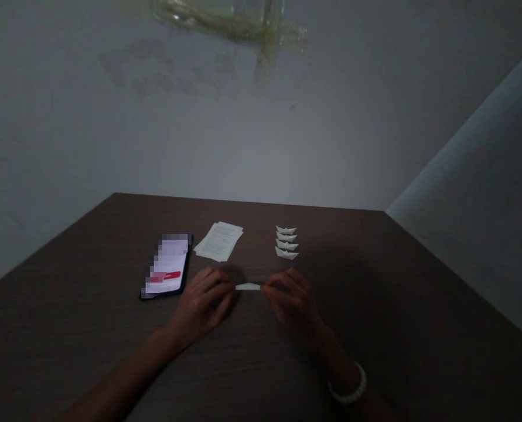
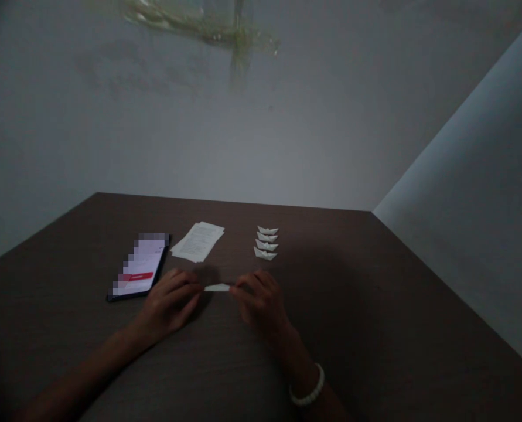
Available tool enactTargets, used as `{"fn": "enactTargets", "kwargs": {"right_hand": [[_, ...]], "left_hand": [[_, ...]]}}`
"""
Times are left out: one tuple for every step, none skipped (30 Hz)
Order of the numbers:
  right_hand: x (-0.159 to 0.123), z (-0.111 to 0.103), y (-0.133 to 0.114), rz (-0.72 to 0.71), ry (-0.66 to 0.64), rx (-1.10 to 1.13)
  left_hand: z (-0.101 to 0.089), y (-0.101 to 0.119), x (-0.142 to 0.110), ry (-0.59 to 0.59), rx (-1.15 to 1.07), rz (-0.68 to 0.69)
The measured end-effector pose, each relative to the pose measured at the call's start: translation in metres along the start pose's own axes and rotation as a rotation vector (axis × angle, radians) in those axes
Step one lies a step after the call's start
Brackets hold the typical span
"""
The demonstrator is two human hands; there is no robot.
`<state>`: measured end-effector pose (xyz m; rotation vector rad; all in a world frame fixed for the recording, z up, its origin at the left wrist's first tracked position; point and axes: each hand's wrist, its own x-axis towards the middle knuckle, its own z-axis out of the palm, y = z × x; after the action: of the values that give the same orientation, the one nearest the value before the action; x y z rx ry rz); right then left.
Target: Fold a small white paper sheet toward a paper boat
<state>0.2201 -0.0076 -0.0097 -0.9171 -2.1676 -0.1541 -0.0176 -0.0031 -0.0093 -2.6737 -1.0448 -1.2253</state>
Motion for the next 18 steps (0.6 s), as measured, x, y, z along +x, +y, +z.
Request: {"fn": "enactTargets", "kwargs": {"right_hand": [[0.000, 0.000, -0.001, 0.002, -0.016, 0.002], [0.001, 0.000, -0.002, -0.004, -0.030, 0.001], [0.001, 0.001, -0.003, -0.015, -0.047, -0.003], [0.001, 0.002, -0.004, -0.031, -0.065, -0.009], [0.001, 0.004, -0.005, -0.049, -0.078, -0.015], [0.001, 0.006, -0.005, -0.064, -0.091, -0.022], [0.000, 0.007, -0.005, -0.072, -0.101, -0.027], [-0.001, 0.009, -0.005, -0.076, -0.109, -0.030], [-0.002, 0.010, -0.004, -0.076, -0.113, -0.030], [-0.003, 0.011, -0.003, -0.075, -0.115, -0.026], [-0.004, 0.011, -0.002, -0.071, -0.116, -0.021], [-0.005, 0.012, -0.001, -0.064, -0.121, -0.013], [-0.006, 0.012, 0.000, -0.055, -0.126, -0.002], [-0.007, 0.012, 0.001, -0.046, -0.134, 0.010], [-0.007, 0.012, 0.002, -0.038, -0.144, 0.023], [-0.007, 0.012, 0.002, -0.029, -0.157, 0.032], [-0.007, 0.013, 0.002, -0.019, -0.167, 0.038], [-0.006, 0.013, 0.002, -0.011, -0.174, 0.038]], "left_hand": [[0.000, 0.000, 0.000, -0.008, 0.006, 0.014], [0.000, 0.000, -0.001, -0.018, 0.016, 0.029], [0.000, 0.001, -0.001, -0.026, 0.029, 0.045], [0.000, 0.001, -0.002, -0.041, 0.039, 0.061], [0.000, 0.001, -0.002, -0.054, 0.047, 0.075], [0.001, 0.001, -0.003, -0.068, 0.052, 0.085], [0.001, 0.001, -0.003, -0.083, 0.056, 0.087], [0.001, 0.001, -0.003, -0.099, 0.061, 0.082], [0.002, 0.001, -0.003, -0.110, 0.066, 0.071], [0.002, 0.001, -0.003, -0.120, 0.069, 0.059], [0.002, 0.000, -0.003, -0.134, 0.071, 0.049], [0.003, 0.000, -0.003, -0.147, 0.072, 0.043], [0.003, -0.001, -0.003, -0.156, 0.072, 0.044], [0.003, -0.002, -0.003, -0.159, 0.071, 0.052], [0.004, -0.002, -0.003, -0.157, 0.074, 0.064], [0.004, -0.002, -0.003, -0.158, 0.080, 0.077], [0.004, -0.002, -0.003, -0.164, 0.088, 0.090], [0.003, -0.002, -0.003, -0.174, 0.095, 0.104]]}}
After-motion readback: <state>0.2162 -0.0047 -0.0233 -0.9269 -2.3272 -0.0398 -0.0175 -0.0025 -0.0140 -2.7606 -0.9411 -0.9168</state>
